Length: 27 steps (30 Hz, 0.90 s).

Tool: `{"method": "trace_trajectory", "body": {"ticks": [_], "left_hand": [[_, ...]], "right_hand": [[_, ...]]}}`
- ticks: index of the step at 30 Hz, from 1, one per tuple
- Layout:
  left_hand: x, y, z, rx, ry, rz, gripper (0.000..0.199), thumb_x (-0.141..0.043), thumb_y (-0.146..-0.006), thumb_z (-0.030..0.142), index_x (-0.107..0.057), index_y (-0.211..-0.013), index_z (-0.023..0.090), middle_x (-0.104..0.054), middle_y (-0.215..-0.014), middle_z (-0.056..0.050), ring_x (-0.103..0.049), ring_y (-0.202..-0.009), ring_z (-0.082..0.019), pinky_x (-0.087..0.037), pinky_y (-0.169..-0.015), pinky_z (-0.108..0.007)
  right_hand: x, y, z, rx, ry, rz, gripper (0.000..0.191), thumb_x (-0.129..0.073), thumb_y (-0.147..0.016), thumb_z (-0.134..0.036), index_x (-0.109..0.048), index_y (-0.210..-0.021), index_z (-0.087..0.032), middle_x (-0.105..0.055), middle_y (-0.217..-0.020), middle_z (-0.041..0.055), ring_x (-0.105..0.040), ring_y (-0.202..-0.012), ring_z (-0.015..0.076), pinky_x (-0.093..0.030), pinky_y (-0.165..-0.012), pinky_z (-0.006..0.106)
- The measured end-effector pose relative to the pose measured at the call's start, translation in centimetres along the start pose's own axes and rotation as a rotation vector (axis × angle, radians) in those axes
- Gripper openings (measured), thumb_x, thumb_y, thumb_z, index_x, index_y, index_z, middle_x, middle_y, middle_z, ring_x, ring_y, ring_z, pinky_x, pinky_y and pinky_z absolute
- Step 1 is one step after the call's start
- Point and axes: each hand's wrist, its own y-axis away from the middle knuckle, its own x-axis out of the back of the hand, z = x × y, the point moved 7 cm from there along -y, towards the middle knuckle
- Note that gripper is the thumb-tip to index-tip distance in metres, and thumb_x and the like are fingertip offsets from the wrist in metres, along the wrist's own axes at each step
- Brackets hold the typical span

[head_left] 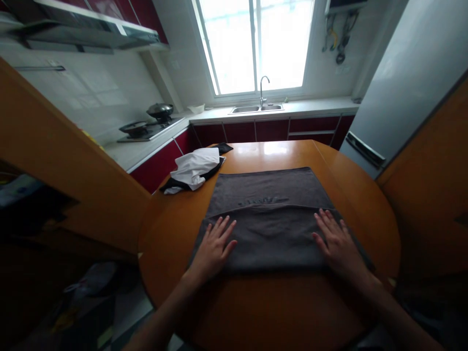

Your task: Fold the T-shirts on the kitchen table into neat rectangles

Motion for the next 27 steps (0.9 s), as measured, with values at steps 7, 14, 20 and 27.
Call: {"method": "trace_trajectory", "body": {"ticks": [7,14,20,27], "left_hand": [[0.5,1.6,1.0,0.009,0.124,-0.018,0.054,-0.036,-0.105,0.043,-0.032,-0.156,0.026,-0.029,-0.163,-0.007,-0.024,-0.151,-0.025,-0.024,-0.122,-0.051],[1.1,3.8,-1.8,0.104,0.150,0.037,0.053,-0.039,-0.104,0.045,-0.039,-0.153,0.025,-0.034,-0.161,-0.007,-0.025,-0.150,-0.026,-0.023,-0.122,-0.052],[4.1,5.4,-6.5,0.252,0.400,0.229,0.055,-0.031,-0.104,0.047,-0.045,-0.149,0.017,-0.044,-0.155,-0.010,-0.035,-0.146,-0.022,-0.027,-0.122,-0.044],[6.8,9.2,-8.3,0.169,0.356,0.235,0.044,-0.051,-0.097,0.049,-0.064,-0.129,0.021,-0.063,-0.134,-0.010,-0.059,-0.125,-0.025,-0.047,-0.108,-0.043]], "right_hand": [[-0.7,1.6,0.7,0.086,-0.092,-0.035,0.056,-0.032,-0.102,-0.043,-0.040,-0.152,-0.018,-0.034,-0.160,0.0103,-0.029,-0.149,0.0269,-0.029,-0.119,0.054],[0.0,2.6,4.6,-0.013,-0.044,0.011,0.059,-0.029,-0.101,-0.045,-0.044,-0.150,-0.015,-0.039,-0.158,0.0133,-0.030,-0.148,0.0297,-0.028,-0.118,0.057],[1.0,3.4,6.8,-0.027,-0.133,0.061,0.059,-0.030,-0.100,-0.047,-0.047,-0.146,-0.014,-0.041,-0.156,0.0146,-0.033,-0.147,0.0317,-0.027,-0.118,0.059],[6.3,5.1,11.4,-0.231,-0.320,0.263,0.039,-0.045,-0.096,-0.044,-0.059,-0.131,-0.032,-0.059,-0.139,0.0104,-0.055,-0.127,0.0362,-0.043,-0.108,0.057]]}}
